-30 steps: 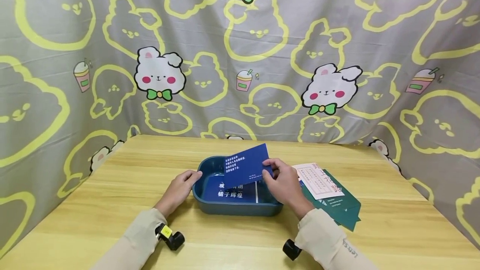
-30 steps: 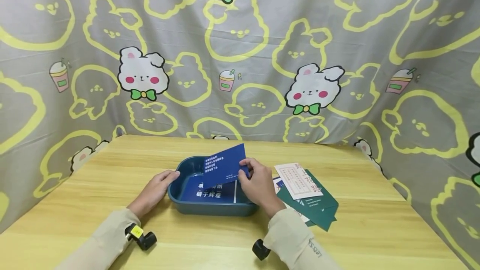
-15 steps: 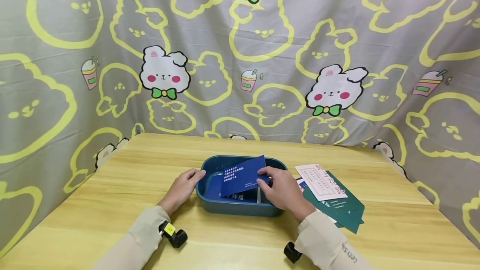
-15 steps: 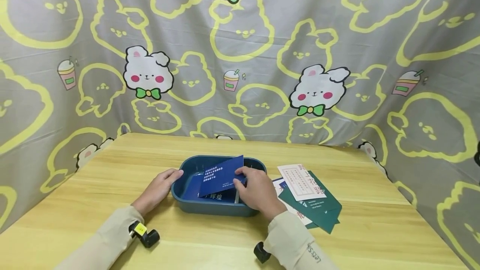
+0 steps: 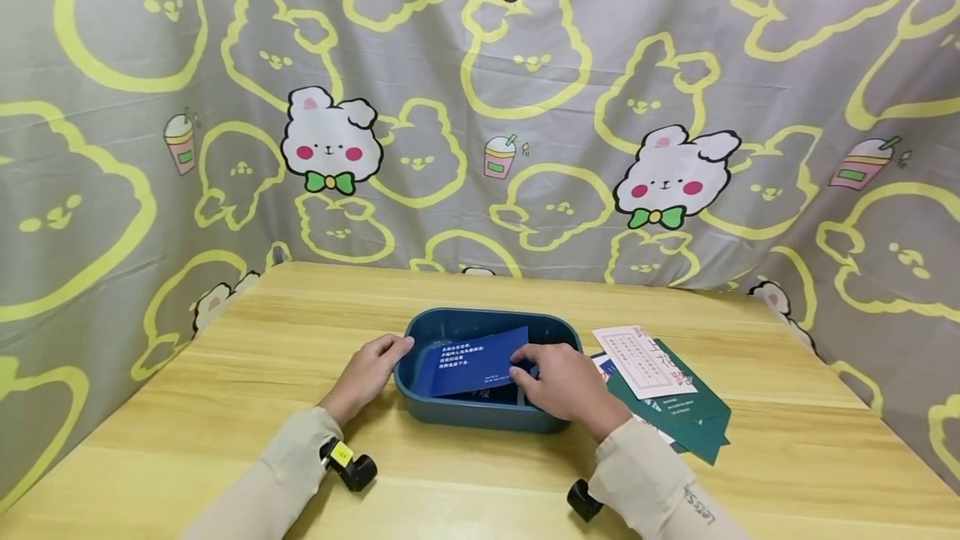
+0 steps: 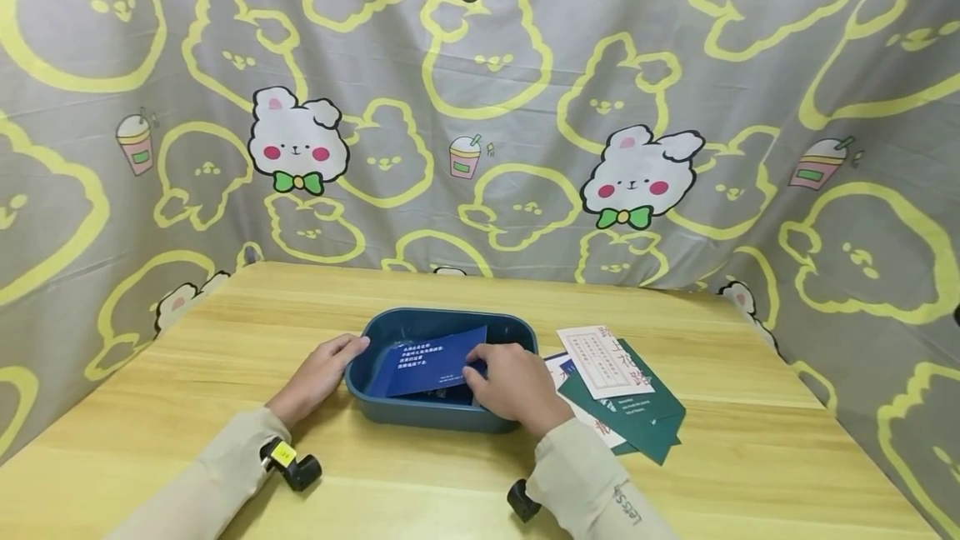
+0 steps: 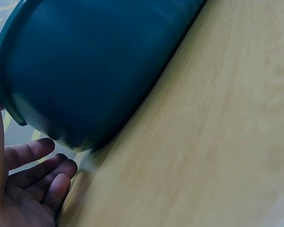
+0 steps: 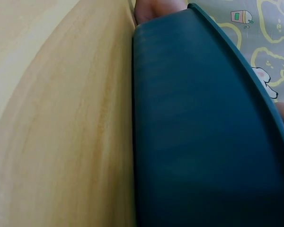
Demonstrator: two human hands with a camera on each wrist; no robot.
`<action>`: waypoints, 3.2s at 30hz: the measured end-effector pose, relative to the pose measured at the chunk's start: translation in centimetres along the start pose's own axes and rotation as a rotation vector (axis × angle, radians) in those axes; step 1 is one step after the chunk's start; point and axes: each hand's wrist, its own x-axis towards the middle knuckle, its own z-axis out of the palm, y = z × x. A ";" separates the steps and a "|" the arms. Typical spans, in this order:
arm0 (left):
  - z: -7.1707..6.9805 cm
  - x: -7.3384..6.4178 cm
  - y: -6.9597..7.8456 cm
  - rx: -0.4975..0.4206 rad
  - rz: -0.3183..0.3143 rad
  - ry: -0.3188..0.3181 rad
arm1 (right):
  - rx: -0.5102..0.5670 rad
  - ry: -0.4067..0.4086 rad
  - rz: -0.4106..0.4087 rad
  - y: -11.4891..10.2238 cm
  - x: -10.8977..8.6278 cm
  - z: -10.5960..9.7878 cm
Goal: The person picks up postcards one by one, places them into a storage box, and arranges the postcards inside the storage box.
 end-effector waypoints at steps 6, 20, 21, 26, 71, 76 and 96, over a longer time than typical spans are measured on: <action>0.0 0.0 0.1 0.005 0.000 -0.004 | -0.054 -0.096 -0.006 -0.1 0.1 -0.2; 0.2 0.0 0.2 0.005 -0.014 -0.001 | -0.092 -0.246 -0.011 -0.3 0.2 -0.5; 0.2 0.0 0.2 0.005 -0.015 -0.001 | -0.092 -0.249 -0.011 -0.3 0.2 -0.5; 0.2 0.0 0.1 0.004 -0.018 -0.001 | -0.102 -0.256 -0.024 -0.4 0.1 -0.6; 0.3 -0.4 0.2 -0.004 -0.010 0.007 | 0.348 0.121 0.044 1.0 0.1 -0.8; 0.4 -0.4 0.3 -0.003 -0.014 0.006 | 0.667 0.351 0.227 3.1 0.5 -1.6; 0.1 -0.2 0.0 0.016 0.012 0.001 | 0.077 -0.145 0.669 12.9 -2.1 -4.0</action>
